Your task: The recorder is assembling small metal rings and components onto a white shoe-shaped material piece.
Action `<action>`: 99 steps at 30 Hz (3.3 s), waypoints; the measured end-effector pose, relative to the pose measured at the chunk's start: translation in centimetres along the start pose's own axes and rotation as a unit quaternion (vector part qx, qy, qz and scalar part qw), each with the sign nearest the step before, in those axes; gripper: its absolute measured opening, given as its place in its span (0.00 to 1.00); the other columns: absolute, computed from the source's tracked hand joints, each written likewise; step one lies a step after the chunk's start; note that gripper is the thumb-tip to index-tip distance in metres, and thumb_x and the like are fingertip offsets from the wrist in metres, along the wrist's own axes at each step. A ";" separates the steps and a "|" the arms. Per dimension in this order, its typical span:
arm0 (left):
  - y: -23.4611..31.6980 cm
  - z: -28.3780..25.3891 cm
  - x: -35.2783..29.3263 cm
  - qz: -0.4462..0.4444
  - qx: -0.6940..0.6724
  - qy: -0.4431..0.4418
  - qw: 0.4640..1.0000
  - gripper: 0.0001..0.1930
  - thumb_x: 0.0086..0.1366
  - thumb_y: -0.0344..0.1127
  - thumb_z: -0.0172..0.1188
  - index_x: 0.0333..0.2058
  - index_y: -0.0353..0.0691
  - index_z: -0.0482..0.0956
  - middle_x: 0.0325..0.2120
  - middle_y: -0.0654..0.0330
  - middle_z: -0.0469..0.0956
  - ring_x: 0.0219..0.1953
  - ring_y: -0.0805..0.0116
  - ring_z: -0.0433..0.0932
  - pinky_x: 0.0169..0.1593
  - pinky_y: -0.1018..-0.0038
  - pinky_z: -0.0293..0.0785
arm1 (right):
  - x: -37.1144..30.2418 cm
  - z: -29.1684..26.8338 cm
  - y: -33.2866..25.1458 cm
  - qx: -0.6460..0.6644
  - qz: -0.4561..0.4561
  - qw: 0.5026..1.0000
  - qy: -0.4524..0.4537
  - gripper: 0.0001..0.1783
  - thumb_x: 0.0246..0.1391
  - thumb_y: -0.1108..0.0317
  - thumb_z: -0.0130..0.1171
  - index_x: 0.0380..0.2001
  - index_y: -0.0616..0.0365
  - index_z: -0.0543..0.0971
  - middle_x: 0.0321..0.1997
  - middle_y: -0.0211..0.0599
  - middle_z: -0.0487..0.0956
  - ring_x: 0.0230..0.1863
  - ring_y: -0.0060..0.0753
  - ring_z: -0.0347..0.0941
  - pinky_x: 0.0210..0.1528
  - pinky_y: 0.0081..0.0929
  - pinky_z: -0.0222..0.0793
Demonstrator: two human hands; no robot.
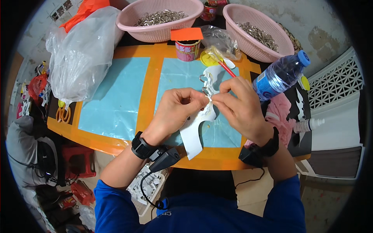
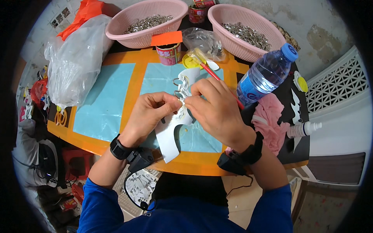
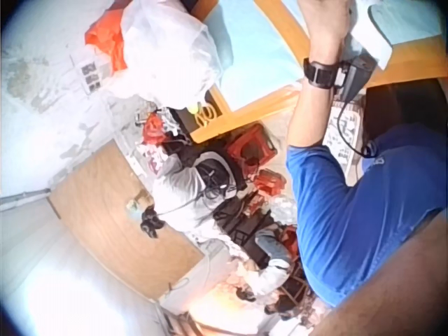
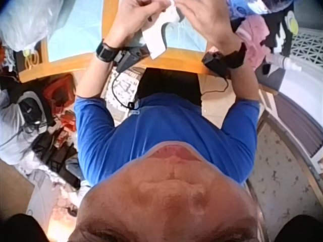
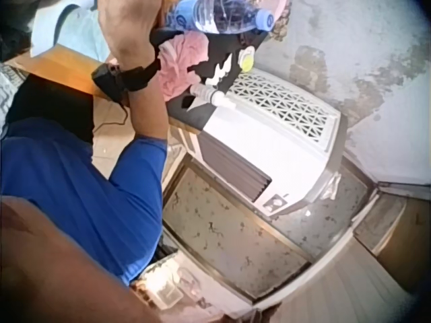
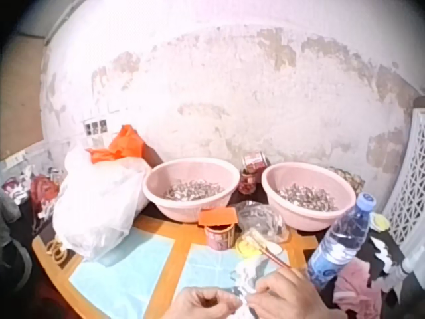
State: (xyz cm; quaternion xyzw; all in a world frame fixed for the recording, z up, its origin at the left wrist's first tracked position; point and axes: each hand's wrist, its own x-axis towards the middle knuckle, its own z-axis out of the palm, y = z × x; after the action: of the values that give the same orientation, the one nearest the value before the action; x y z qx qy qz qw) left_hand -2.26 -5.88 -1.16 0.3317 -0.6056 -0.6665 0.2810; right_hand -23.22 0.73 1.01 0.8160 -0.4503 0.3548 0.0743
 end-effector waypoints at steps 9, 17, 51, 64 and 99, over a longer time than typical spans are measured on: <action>0.1 0.3 0.0 -0.029 -0.058 0.007 0.998 0.07 0.71 0.33 0.64 0.38 0.36 0.86 0.30 0.68 0.84 0.32 0.84 0.76 0.38 0.83 0.72 | 0.2 0.7 -0.2 -0.086 -0.068 0.993 0.036 0.12 0.40 0.77 0.70 0.31 0.59 0.80 0.41 0.34 0.77 0.43 0.39 0.75 0.44 0.37 0.71; 0.1 -0.3 0.1 -0.097 -0.115 -0.002 0.989 0.08 0.69 0.35 0.63 0.34 0.38 0.86 0.26 0.70 0.79 0.26 0.86 0.70 0.30 0.84 0.64 | 0.6 0.2 -1.4 -0.121 -0.158 0.980 -0.007 0.10 0.43 0.75 0.67 0.32 0.65 0.81 0.43 0.36 0.78 0.46 0.38 0.76 0.42 0.33 0.74; 0.4 0.5 -0.2 0.002 0.049 -0.056 0.997 0.08 0.70 0.33 0.64 0.41 0.35 0.77 0.33 0.71 0.76 0.36 0.86 0.71 0.42 0.83 0.70 | -1.3 1.6 -0.7 0.444 0.409 0.796 -0.048 0.22 0.63 0.53 0.69 0.39 0.66 0.83 0.37 0.31 0.83 0.36 0.19 0.75 0.43 0.21 0.70; 1.1 -0.3 -0.5 0.081 0.073 -0.125 0.986 0.09 0.73 0.33 0.63 0.45 0.36 0.76 0.39 0.69 0.74 0.43 0.82 0.70 0.49 0.79 0.69 | -1.9 1.1 0.1 0.719 0.480 0.500 -0.040 0.12 0.69 0.61 0.62 0.44 0.60 0.80 0.36 0.28 0.79 0.35 0.21 0.74 0.42 0.24 0.69; -0.3 -0.6 0.4 0.070 0.103 -0.080 0.989 0.15 0.63 0.33 0.75 0.43 0.39 0.78 0.35 0.71 0.77 0.37 0.83 0.73 0.44 0.80 0.72 | -2.2 1.9 0.0 0.362 0.329 0.872 0.007 0.19 0.72 0.59 0.59 0.38 0.67 0.83 0.30 0.32 0.78 0.30 0.18 0.72 0.33 0.23 0.68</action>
State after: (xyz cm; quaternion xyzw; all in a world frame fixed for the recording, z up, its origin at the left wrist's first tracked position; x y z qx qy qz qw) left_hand -2.06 -6.51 -1.50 0.2611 -0.7131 -0.6041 0.2415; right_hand -22.99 1.44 -1.77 0.5881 -0.5321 0.5024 -0.3443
